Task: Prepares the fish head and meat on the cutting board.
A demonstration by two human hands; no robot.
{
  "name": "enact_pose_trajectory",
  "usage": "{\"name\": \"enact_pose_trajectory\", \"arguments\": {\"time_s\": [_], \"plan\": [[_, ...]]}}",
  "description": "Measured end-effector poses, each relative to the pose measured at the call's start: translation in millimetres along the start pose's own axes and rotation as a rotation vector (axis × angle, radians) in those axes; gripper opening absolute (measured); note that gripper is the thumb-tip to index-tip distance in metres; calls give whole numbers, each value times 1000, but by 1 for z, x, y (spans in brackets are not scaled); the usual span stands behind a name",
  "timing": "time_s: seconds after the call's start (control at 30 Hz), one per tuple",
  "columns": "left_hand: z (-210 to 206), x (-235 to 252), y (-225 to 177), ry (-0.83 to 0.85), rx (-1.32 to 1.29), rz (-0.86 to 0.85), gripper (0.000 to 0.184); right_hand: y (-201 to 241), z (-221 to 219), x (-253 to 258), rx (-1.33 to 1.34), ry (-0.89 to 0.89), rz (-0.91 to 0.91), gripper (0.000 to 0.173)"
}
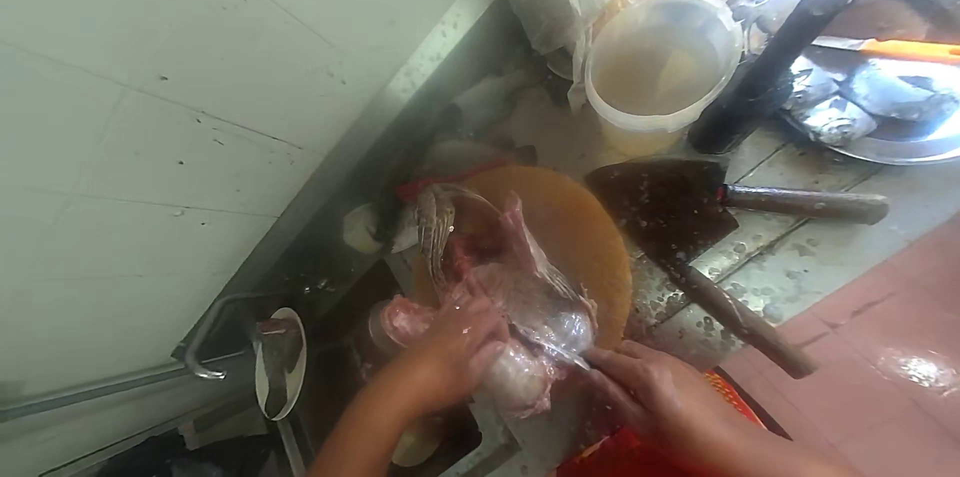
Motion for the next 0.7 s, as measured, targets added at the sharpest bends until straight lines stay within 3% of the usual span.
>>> {"name": "enact_pose_trajectory", "arguments": {"time_s": [0.07, 0.27, 0.4, 0.6, 0.7], "plan": [[-2, 1, -6, -43, 80, -6, 34, 2, -2, 2, -24, 16, 3, 38], [-2, 7, -27, -89, 243, -62, 21, 6, -2, 2, -42, 3, 109, 36], [-6, 5, -24, -196, 214, -122, 22, 9, -7, 14, -5, 10, 118, 36], [-7, -7, -10, -301, 133, -80, 28, 28, -16, -6, 128, -18, 258, 37], [-8, -7, -9, -345, 118, -103, 28, 30, -19, -5, 92, -31, 227, 38]]}}
Point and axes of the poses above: each hand's wrist, its own x-axis towards the middle knuckle, its own z-axis out of the back of the hand, y = z × x, the point moved 9 cm from there along x, towards the middle knuckle, and after that the axes turned 11 degrees about z, right-handed, at the moved point
